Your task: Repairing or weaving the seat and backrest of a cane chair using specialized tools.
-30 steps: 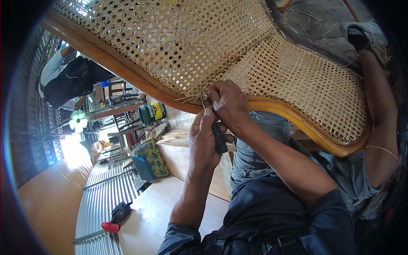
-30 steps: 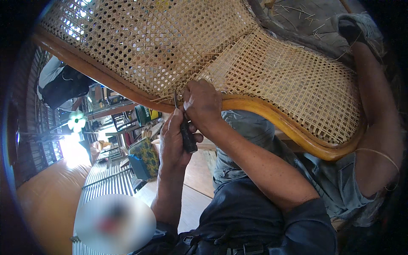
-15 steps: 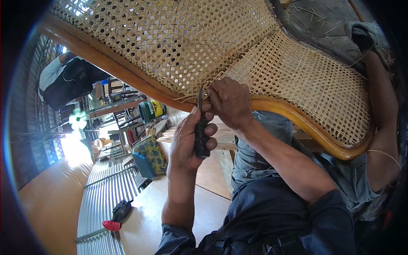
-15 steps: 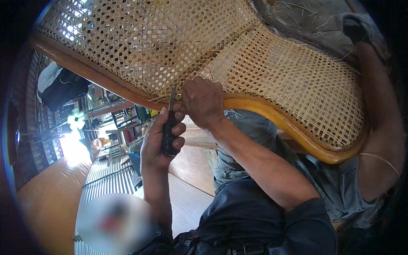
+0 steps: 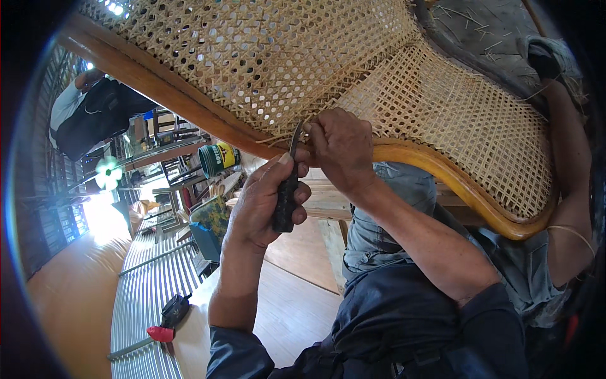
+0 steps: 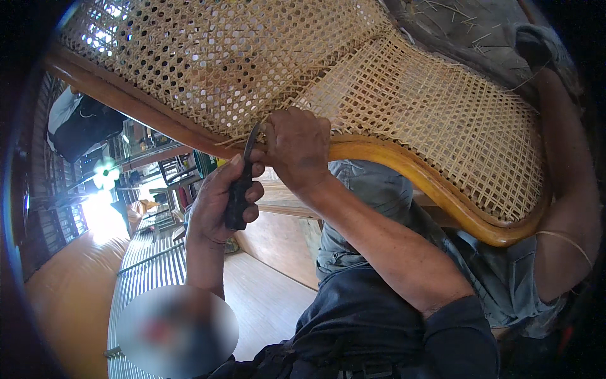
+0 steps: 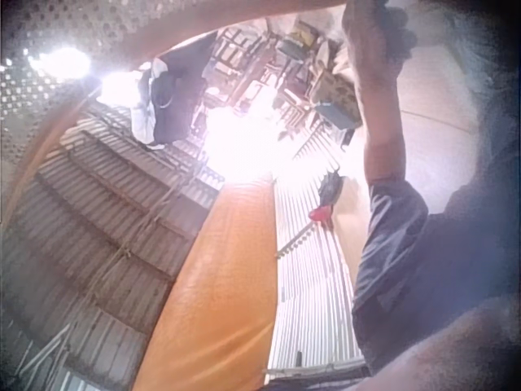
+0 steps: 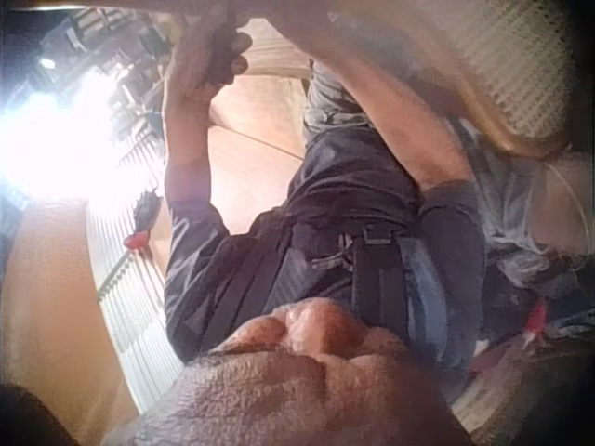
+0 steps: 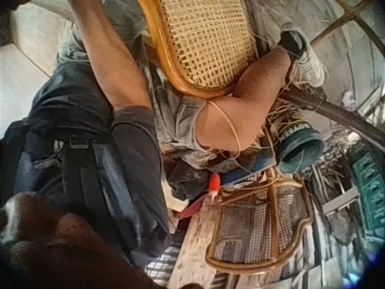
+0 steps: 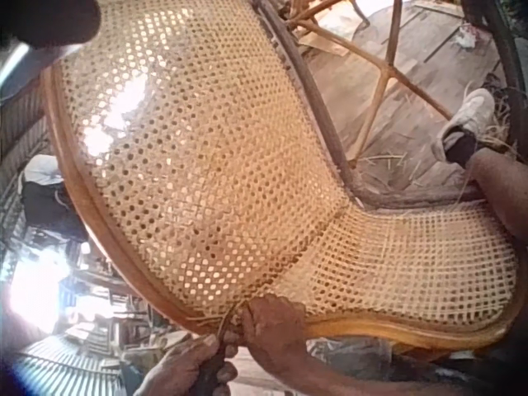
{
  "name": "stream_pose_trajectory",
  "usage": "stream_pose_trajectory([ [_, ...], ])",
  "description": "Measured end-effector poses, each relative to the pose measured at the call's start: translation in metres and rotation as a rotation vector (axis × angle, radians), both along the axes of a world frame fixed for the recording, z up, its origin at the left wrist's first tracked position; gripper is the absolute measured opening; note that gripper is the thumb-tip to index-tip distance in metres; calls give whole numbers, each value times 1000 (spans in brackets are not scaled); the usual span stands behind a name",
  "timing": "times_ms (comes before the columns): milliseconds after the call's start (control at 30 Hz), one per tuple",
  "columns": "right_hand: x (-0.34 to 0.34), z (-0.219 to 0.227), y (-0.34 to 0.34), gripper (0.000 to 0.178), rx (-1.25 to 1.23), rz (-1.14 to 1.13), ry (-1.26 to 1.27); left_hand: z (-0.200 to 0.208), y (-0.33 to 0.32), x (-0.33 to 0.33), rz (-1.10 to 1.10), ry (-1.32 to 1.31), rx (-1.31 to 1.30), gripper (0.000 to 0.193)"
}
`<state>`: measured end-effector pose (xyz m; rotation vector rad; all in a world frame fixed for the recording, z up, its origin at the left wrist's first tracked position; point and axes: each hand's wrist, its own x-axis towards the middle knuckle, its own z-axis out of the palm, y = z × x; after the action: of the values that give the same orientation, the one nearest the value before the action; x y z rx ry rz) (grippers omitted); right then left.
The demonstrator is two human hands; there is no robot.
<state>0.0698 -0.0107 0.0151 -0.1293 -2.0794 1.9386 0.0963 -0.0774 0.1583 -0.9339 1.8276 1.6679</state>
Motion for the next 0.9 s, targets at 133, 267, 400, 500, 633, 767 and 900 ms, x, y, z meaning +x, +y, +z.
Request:
stream_pose_trajectory([
  [133,-1,3,3,19,27,34,39,-7,-1,2,-180,46,-297,28],
  [267,-3,-1,14,11,-176,102,-22,-19,-5,6,-317,51,-539,25],
  [400,-8,6,19,10,-91,115,201,-17,3,5,-341,15,-631,24],
  [500,-8,5,18,15,-43,157,223,-21,2,7,-308,87,-593,23],
  [633,-10,4,16,16,-11,217,136,-9,-2,6,-351,29,-645,23],
  [767,-16,-1,11,15,107,174,255,11,-7,14,-631,146,-1068,20],
  [900,-18,-4,19,12,83,158,417,5,7,1,-839,757,-1316,12],
])
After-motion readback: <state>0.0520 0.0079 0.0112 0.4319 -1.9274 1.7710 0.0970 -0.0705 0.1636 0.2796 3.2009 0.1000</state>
